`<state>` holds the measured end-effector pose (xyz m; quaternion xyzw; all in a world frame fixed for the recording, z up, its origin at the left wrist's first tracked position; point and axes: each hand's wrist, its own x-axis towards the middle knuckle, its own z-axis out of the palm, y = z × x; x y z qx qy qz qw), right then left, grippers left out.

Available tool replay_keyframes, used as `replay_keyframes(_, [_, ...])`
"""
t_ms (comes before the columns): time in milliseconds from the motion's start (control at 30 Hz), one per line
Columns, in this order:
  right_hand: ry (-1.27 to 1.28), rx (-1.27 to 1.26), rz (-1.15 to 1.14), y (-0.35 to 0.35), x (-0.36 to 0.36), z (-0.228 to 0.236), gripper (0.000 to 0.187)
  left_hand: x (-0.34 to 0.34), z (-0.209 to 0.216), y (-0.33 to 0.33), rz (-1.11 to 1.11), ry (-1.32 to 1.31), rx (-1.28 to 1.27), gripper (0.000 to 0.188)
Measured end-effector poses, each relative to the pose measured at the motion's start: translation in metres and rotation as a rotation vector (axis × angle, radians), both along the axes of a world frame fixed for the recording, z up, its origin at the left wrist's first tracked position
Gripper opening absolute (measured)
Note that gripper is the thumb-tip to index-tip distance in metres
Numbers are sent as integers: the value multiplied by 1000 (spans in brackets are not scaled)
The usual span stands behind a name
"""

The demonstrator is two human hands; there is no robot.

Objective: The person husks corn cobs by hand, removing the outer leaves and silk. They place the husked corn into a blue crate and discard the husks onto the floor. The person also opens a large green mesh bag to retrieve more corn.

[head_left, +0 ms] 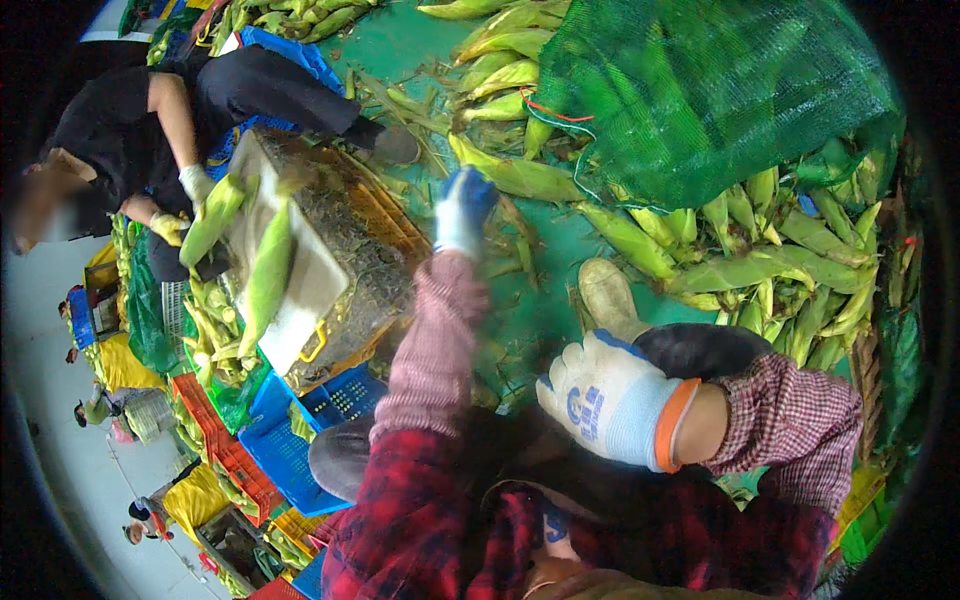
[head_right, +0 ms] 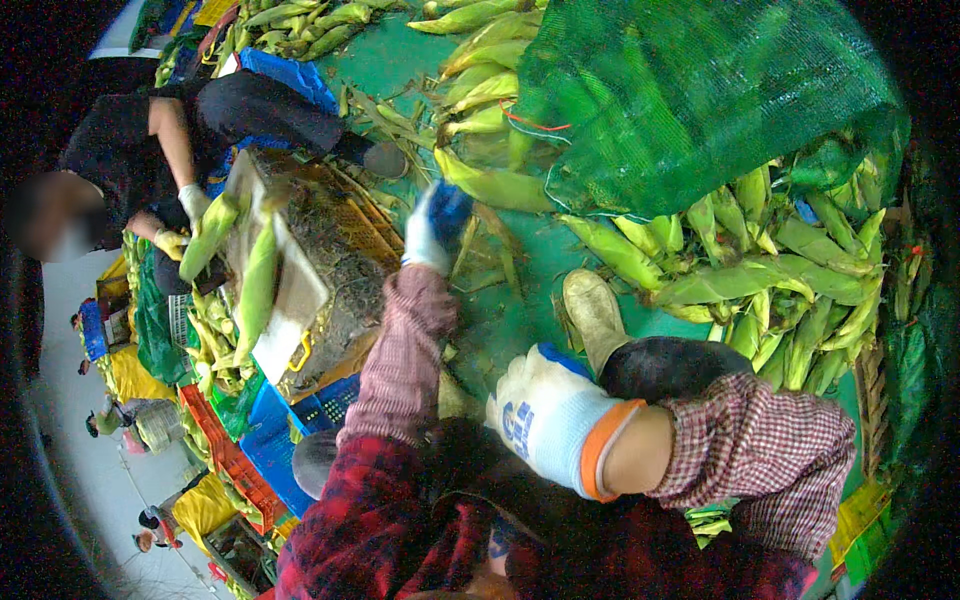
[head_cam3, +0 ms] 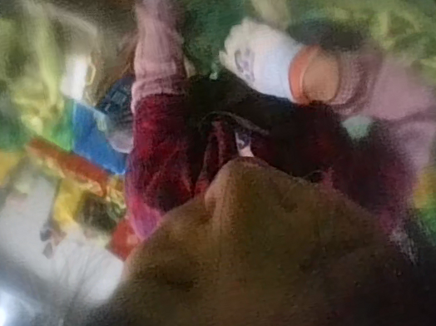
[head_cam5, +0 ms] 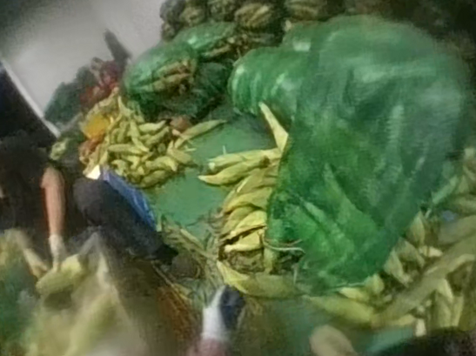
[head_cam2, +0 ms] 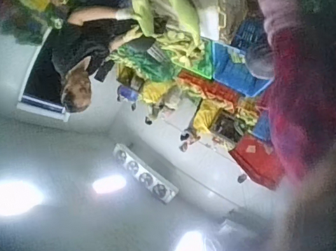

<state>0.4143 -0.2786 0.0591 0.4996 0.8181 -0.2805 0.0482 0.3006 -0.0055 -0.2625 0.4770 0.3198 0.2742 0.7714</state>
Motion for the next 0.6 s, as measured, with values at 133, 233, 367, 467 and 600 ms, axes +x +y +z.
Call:
replay_keyframes(133, [-7, -10, -93, -2, 11, -10, 27, 80, -108, -21, 140, 368, -788, 39])
replay_keyframes(233, [-33, 39, -47, 0, 14, -8, 19, 101, -138, -22, 454, 636, -512, 65])
replay_keyframes(367, [5, 13, -7, 6, 23, 0, 15, 120, -153, -19, 575, 910, -347, 66])
replay_keyframes(467, [14, -8, -37, 6, 27, 0, 17, 116, -120, -37, 673, 358, -600, 78])
replay_keyframes(600, [-1, -66, -50, -2, 29, 0, 52, 100, -52, -71, 503, 273, -493, 63])
